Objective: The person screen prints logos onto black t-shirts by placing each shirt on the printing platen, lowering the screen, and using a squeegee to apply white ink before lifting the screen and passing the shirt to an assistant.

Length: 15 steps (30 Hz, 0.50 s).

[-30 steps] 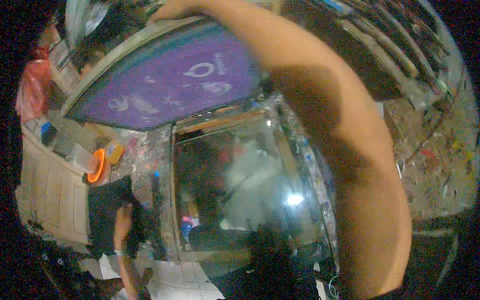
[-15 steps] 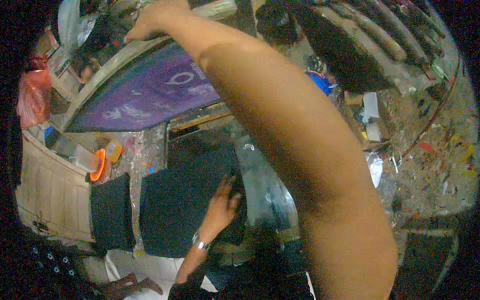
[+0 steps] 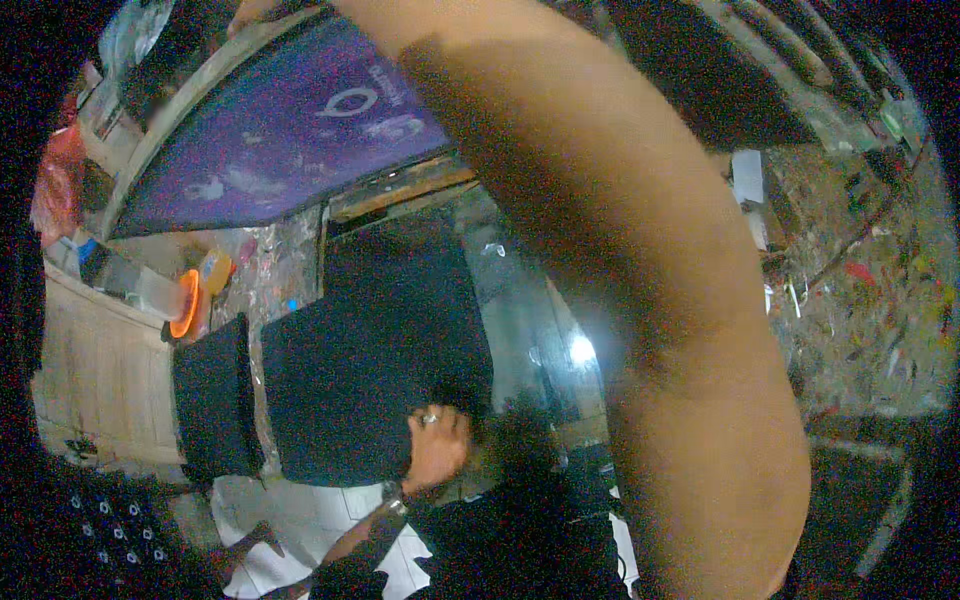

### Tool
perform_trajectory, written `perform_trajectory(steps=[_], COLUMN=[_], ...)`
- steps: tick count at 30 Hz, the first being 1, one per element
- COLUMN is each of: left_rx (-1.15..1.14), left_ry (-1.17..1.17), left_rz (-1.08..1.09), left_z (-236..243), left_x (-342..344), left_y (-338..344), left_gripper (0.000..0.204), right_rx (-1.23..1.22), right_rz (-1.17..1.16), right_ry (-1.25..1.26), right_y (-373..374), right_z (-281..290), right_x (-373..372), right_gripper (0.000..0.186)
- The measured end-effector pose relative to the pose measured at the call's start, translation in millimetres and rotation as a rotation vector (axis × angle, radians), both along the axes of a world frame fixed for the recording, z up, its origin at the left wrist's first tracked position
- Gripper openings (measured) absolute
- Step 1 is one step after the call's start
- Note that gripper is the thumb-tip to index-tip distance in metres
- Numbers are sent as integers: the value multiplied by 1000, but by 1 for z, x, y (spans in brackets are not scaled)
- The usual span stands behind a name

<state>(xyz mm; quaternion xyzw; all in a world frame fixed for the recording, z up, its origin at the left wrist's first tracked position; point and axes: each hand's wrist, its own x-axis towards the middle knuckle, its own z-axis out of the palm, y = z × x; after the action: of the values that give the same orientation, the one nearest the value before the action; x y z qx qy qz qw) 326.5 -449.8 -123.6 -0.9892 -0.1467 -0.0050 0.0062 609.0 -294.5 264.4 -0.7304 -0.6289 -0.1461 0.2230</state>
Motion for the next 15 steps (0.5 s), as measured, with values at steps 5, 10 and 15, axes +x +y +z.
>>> perform_trajectory(steps=[5, 10, 15], left_rx=[-234, -73, -139], left_ry=[-97, -182, -102], left_rz=[-75, 321, 232], left_z=[5, 24, -2], left_x=[13, 18, 19], left_y=[-33, 42, 58], left_gripper=[36, 67, 70], right_rx=[65, 203, 170], right_rz=[18, 37, 25], right_ry=[51, -31, -159], right_y=[4, 10, 20], right_z=[-1, -11, -1], right_x=[0, 12, 12], right_gripper=[74, 55, 37])
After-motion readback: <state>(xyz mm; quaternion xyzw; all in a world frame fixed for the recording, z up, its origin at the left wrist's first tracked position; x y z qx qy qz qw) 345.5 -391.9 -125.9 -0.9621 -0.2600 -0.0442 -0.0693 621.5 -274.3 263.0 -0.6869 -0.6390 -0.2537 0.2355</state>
